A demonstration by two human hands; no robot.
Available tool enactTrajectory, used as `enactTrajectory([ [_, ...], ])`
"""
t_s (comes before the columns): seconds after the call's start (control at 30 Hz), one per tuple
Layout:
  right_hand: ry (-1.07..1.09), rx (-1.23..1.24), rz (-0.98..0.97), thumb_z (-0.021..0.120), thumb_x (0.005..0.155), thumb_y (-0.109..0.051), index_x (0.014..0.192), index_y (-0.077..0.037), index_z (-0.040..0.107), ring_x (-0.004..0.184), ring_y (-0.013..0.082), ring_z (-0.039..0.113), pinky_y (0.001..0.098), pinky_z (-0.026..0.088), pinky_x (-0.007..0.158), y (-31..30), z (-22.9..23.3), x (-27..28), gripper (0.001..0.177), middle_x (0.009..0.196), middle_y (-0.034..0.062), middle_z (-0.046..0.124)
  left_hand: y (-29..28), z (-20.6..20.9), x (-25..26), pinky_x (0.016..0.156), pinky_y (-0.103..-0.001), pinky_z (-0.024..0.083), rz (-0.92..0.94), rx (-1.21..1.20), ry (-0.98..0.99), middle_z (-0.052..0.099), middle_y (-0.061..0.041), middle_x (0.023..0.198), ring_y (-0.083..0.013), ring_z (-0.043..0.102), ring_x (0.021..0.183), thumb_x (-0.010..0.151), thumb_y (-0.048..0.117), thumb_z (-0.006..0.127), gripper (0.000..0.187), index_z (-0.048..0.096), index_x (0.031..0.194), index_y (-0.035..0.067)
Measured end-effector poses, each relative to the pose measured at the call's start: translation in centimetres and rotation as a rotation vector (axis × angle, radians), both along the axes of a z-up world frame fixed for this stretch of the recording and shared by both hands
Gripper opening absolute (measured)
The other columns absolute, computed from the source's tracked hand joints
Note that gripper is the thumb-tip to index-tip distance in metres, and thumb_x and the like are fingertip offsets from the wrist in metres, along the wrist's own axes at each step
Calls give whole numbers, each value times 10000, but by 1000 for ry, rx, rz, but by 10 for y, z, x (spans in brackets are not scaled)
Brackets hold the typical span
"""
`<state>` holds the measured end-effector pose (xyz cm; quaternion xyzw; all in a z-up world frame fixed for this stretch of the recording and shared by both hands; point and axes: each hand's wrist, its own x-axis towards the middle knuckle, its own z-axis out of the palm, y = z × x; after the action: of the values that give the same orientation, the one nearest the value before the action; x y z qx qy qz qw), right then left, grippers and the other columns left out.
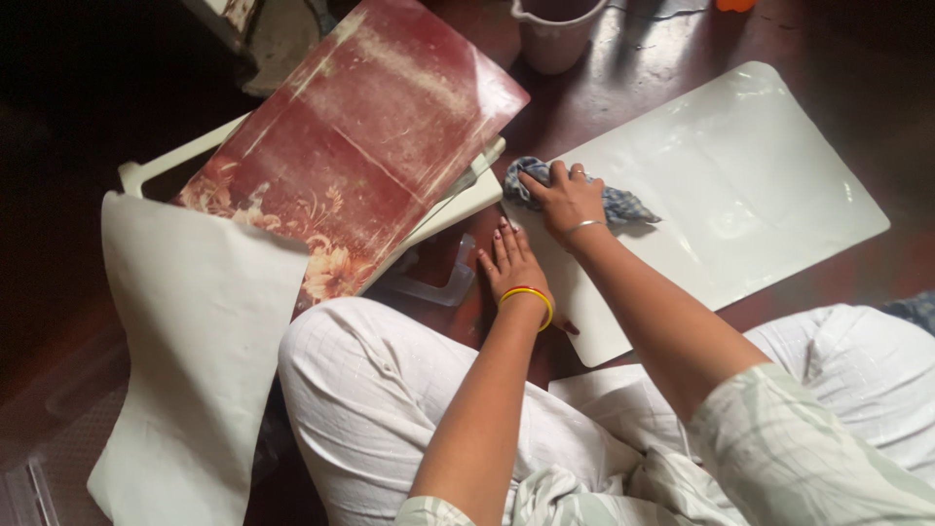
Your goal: The person sits on the floor and wipes both sides of several floral-patterned placemats using a cloth. They flip each placemat to clean the reverse side, then place it on a stack. The person repeats this process for multiple placemats.
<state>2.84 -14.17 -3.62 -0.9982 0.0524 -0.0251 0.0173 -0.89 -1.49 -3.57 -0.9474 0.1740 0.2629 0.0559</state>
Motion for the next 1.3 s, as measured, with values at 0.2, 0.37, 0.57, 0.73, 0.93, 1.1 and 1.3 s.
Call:
enactTrajectory([
  [0.2, 4, 113, -353, 529, 979, -221, 1496, -313, 486, 1373, 470, 413, 720, 389, 984, -112, -58, -11, 527, 1530, 206, 433, -2, 58, -4, 1205, -672, 13, -32, 101, 159, -216, -249, 1685, -361, -143, 1576, 351, 764, 949, 1854, -183, 1582, -33],
  [0.37, 119, 175, -930, 684, 873, -209, 1497, -297, 438, 1433, 526, 301, 726, 370, 1003, -251, -25, -111, 677, 1578, 231, 284, 1, 56, -6, 1213, -647, 3, -47, 97, 132, -209, -272, 1676, -373, -141, 1572, 334, 778, 948, 1876, -183, 1578, -54],
  [0.57, 6, 140, -888, 577, 968, -115, 1713, -298, 312, 1309, 525, 487, 576, 426, 1099, -246, 18, -150, 811, 1499, 347, 361, 1, 38, -6, 1240, -570, 11, -55, 81, 76, -173, -270, 1686, -377, -103, 1576, 313, 770, 956, 1886, -164, 1588, -54],
  [0.73, -140, 26, 79, 591, 775, -41, 1505, -214, 452, 1197, 389, 571, 574, 463, 1004, -62, 5, -136, 763, 1454, 136, 576, 6, 30, -4, 1242, -575, 21, -55, 66, 47, -176, -252, 1693, -363, -109, 1580, 321, 751, 964, 1869, -155, 1591, -43],
  [0.93, 258, 65, -44, 545, 926, -177, 1484, -282, 434, 1110, 390, 599, 534, 563, 773, 15, 12, -173, 578, 1308, 183, 523, -1, 41, -1, 1238, -593, 24, -35, 74, 94, -199, -247, 1687, -354, -143, 1574, 338, 744, 967, 1863, -171, 1585, -45],
  [1.1, 232, 66, -605, 489, 1005, -154, 1608, -187, 270, 1279, 390, 504, 543, 541, 936, -127, -29, -161, 642, 1493, 176, 418, -1, 47, -5, 1246, -586, 17, -27, 81, 136, -203, -248, 1682, -347, -158, 1576, 339, 737, 973, 1871, -187, 1579, -50],
  [1.3, 234, 258, -1299, 534, 1009, -246, 1655, -286, 185, 1361, 435, 400, 555, 450, 1064, -254, -30, -157, 735, 1566, 176, 275, 0, 54, -6, 1259, -549, 7, -11, 36, 149, -213, -243, 1682, -334, -162, 1578, 326, 719, 983, 1874, -191, 1574, -41],
])
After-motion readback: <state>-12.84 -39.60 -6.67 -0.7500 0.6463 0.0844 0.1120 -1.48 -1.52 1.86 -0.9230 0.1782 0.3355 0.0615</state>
